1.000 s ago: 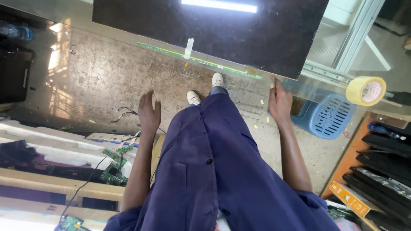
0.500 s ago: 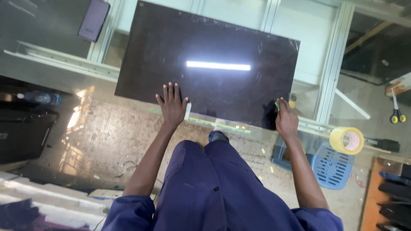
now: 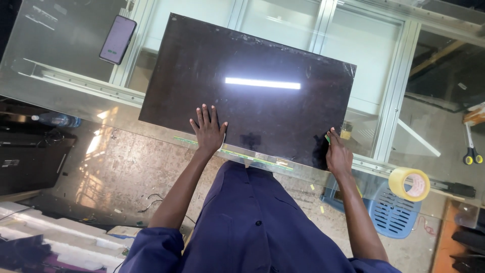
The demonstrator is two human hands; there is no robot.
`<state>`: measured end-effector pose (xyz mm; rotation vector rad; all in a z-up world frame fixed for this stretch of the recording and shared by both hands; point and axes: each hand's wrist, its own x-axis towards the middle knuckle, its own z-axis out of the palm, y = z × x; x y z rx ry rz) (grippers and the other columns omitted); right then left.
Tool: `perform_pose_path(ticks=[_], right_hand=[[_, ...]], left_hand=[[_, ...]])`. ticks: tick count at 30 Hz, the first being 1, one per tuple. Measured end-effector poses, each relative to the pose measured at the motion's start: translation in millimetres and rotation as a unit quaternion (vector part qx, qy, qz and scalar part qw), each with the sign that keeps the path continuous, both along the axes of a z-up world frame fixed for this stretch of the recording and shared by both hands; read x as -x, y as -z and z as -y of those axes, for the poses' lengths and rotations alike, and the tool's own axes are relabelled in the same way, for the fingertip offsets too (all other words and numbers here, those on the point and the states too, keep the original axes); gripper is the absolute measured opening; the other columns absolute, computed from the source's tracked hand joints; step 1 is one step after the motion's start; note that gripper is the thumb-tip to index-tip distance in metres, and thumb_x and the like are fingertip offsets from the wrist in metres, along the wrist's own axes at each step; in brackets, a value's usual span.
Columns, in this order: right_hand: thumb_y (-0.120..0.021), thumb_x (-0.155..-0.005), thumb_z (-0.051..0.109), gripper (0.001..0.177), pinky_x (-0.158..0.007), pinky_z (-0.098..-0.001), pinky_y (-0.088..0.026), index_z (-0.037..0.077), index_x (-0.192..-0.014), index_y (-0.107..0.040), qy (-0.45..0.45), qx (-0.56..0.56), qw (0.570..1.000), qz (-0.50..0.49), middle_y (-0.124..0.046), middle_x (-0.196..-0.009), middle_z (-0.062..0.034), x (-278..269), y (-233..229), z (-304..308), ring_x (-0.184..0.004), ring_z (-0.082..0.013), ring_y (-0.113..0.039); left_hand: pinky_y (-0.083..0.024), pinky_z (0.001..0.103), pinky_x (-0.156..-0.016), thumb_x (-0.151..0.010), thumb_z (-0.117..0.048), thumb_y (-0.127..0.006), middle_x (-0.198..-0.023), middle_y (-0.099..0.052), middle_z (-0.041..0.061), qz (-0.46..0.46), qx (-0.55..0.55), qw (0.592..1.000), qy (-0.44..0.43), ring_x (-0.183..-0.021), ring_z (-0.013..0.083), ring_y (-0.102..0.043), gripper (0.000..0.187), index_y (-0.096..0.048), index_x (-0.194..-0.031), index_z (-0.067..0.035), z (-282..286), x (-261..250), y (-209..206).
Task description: Aligning a flexible circuit strip to a glass display panel for bonding and then placing the panel into a bonding machine.
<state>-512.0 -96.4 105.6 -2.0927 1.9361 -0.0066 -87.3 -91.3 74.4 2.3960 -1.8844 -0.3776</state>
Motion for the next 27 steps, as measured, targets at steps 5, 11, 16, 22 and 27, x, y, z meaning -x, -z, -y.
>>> perform_pose_path(ticks=[5,11,16,22,27], right_hand=[[-0.044,-0.095,0.008,0.046,-0.077,-0.0547,-0.058,0.016,-0.14,-0.052,0.003,-0.004,1.0,0.008,-0.045,-0.153,0.0023,-3,-6,-4,-0.095,-0.0396,-0.068],[-0.043,-0.095,0.007,0.046,-0.076,-0.053,-0.059,0.016,-0.139,-0.053,0.012,-0.005,1.0,0.007,-0.045,-0.153,0.0006,-3,-5,-14,-0.096,-0.038,-0.068],[-0.045,-0.094,0.007,0.046,-0.076,-0.0558,-0.058,0.014,-0.139,-0.053,0.019,-0.01,1.0,0.008,-0.045,-0.153,-0.0022,-8,-4,-23,-0.095,-0.0406,-0.068],[-0.043,-0.093,0.01,0.047,-0.077,-0.0553,-0.059,0.019,-0.138,-0.052,0.039,-0.03,0.999,0.011,-0.043,-0.154,0.0001,-21,-12,-43,-0.094,-0.0399,-0.068],[-0.042,-0.094,0.011,0.047,-0.076,-0.0573,-0.059,0.02,-0.139,-0.051,0.047,-0.044,0.998,0.023,-0.041,-0.154,-0.0019,-35,-12,-62,-0.091,-0.0441,-0.068]], left_hand=[[-0.015,0.069,-0.112,-0.099,-0.059,-0.034,-0.161,-0.02,0.021,0.01,-0.006,1.0,0.008,-0.149,0.0399,-0.016,0.073,-0.028,-0.155,-0.012,14,-2,6],[-0.012,0.068,-0.114,-0.099,-0.062,-0.03,-0.162,-0.014,0.019,0.013,-0.037,0.998,0.044,-0.151,0.0389,-0.009,0.075,-0.024,-0.156,-0.014,38,-9,9],[-0.013,0.067,-0.114,-0.099,-0.062,-0.031,-0.163,-0.013,0.018,0.027,-0.052,0.996,0.071,-0.151,0.038,-0.009,0.075,-0.023,-0.157,-0.015,67,-13,11],[-0.011,0.068,-0.114,-0.1,-0.061,-0.032,-0.164,-0.009,0.017,0.034,-0.067,0.991,0.11,-0.151,0.0369,-0.005,0.074,-0.019,-0.158,-0.017,107,-18,21],[-0.011,0.069,-0.114,-0.098,-0.059,-0.038,-0.164,-0.011,0.014,0.04,-0.078,0.986,0.139,-0.152,0.0329,-0.008,0.073,-0.02,-0.157,-0.02,145,-18,29]])
